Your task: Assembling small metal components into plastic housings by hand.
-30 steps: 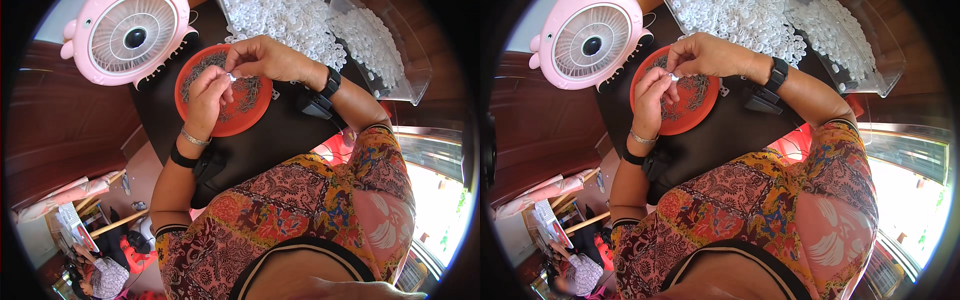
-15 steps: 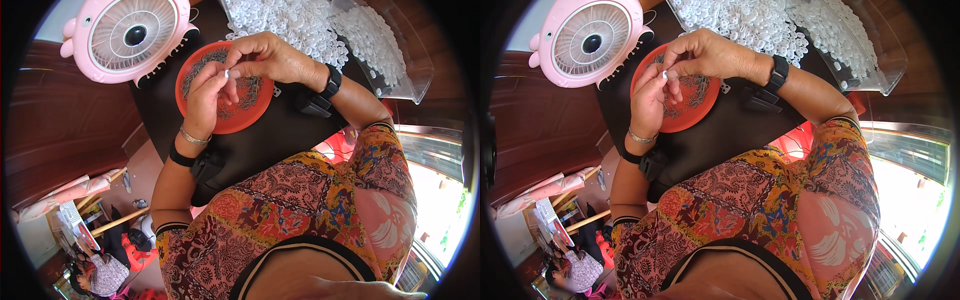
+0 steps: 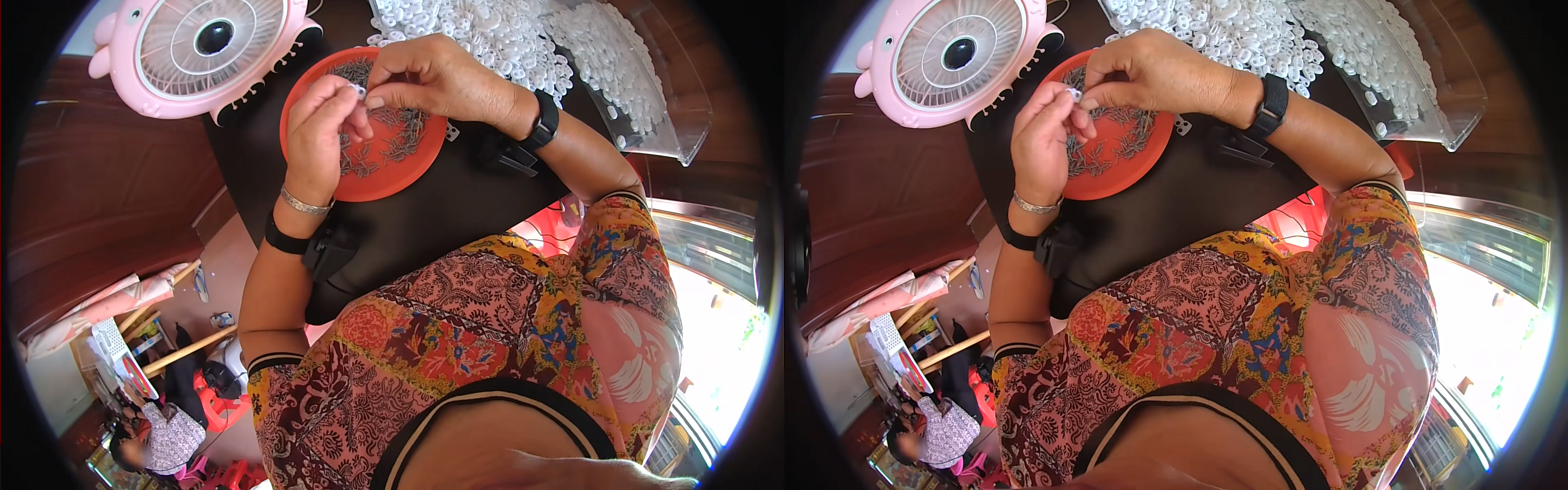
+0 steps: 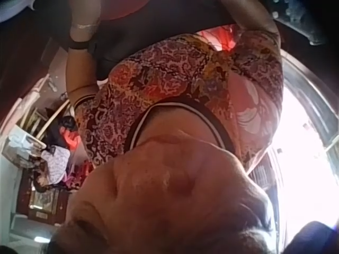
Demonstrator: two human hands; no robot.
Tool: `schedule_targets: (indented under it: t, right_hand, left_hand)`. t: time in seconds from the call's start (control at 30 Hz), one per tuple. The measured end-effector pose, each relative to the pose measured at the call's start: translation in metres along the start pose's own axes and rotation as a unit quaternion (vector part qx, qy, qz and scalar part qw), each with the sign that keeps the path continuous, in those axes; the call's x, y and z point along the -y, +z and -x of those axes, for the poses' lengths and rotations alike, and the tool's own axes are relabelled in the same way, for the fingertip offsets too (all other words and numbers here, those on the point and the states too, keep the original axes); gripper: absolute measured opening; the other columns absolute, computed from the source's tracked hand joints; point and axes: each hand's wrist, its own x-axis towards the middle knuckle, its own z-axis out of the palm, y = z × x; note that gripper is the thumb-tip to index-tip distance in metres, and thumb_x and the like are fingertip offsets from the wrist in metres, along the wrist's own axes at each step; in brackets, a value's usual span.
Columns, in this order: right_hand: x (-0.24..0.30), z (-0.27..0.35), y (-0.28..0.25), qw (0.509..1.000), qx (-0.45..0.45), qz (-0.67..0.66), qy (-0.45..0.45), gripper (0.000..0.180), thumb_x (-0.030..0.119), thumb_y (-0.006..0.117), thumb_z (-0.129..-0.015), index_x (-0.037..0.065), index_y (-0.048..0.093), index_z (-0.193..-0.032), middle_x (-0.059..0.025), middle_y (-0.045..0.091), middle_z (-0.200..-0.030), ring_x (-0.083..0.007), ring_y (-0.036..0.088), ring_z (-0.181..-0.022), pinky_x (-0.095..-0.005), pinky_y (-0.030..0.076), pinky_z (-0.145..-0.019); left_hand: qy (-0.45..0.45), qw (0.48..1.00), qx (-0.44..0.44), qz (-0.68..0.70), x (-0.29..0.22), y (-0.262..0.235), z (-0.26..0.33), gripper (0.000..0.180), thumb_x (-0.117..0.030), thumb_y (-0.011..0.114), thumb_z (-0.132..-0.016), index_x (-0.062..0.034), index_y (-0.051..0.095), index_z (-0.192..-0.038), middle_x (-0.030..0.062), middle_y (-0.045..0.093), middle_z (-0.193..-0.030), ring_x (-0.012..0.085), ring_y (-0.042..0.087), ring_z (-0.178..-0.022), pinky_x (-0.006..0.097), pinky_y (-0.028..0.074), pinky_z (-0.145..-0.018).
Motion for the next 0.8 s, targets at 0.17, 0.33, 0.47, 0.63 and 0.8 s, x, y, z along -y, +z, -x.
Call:
schedule_targets:
  t: [0.17, 0.33, 0.47, 0.63, 0.8]
  right_hand:
    - [-0.002, 0.007, 0.012, 0.977, 0.107, 0.164, -0.086, 0.01, 0.013, 0.07, -0.077, 0.007, 0.064, -0.083, -0.0057, 0.058, -0.078, -0.0246, 0.06, -0.077, -0.0357, 0.049, -0.064]
    - [-0.001, 0.011, 0.022, 0.954, 0.157, 0.239, -0.088, 0.009, 0.017, 0.067, -0.078, 0.01, 0.064, -0.081, -0.0049, 0.056, -0.081, -0.0247, 0.058, -0.081, -0.0372, 0.049, -0.067]
    - [0.004, 0.011, 0.025, 0.943, 0.184, 0.265, -0.079, 0.012, 0.017, 0.065, -0.077, 0.008, 0.063, -0.085, -0.0058, 0.057, -0.084, -0.0257, 0.058, -0.082, -0.0376, 0.049, -0.07]
    - [0.006, 0.01, 0.025, 0.937, 0.19, 0.283, -0.083, 0.017, 0.021, 0.061, -0.08, 0.006, 0.066, -0.087, -0.0084, 0.062, -0.082, -0.0278, 0.063, -0.081, -0.04, 0.052, -0.069]
    - [0.003, 0.008, 0.018, 0.924, 0.202, 0.32, -0.059, 0.013, 0.014, 0.063, -0.079, 0.006, 0.061, -0.089, -0.0063, 0.057, -0.084, -0.0259, 0.058, -0.08, -0.0381, 0.05, -0.068]
  left_hand:
    - [0.022, 0.998, -0.042, 0.05, 0.0, -0.006, -0.003, 0.018, -0.017, 0.049, -0.09, -0.0032, 0.055, -0.079, 0.0027, 0.055, -0.067, 0.012, 0.054, -0.058, 0.023, 0.04, -0.055]
    - [0.023, 0.998, -0.045, 0.031, -0.002, -0.005, -0.002, 0.016, -0.014, 0.049, -0.088, -0.0035, 0.054, -0.078, 0.0024, 0.055, -0.067, 0.0113, 0.054, -0.058, 0.023, 0.04, -0.055]
    - [0.021, 0.998, -0.051, 0.02, -0.003, -0.004, -0.002, 0.015, -0.013, 0.05, -0.087, -0.0037, 0.054, -0.076, 0.0024, 0.055, -0.066, 0.0109, 0.053, -0.058, 0.023, 0.04, -0.055]
    - [0.022, 0.998, -0.054, 0.017, -0.004, -0.003, -0.002, 0.015, -0.013, 0.05, -0.087, -0.0036, 0.054, -0.076, 0.0025, 0.056, -0.065, 0.011, 0.054, -0.058, 0.023, 0.04, -0.055]
    - [0.02, 0.998, -0.057, 0.016, -0.003, -0.003, -0.002, 0.015, -0.013, 0.05, -0.087, -0.0035, 0.055, -0.076, 0.0024, 0.056, -0.065, 0.011, 0.054, -0.057, 0.023, 0.04, -0.055]
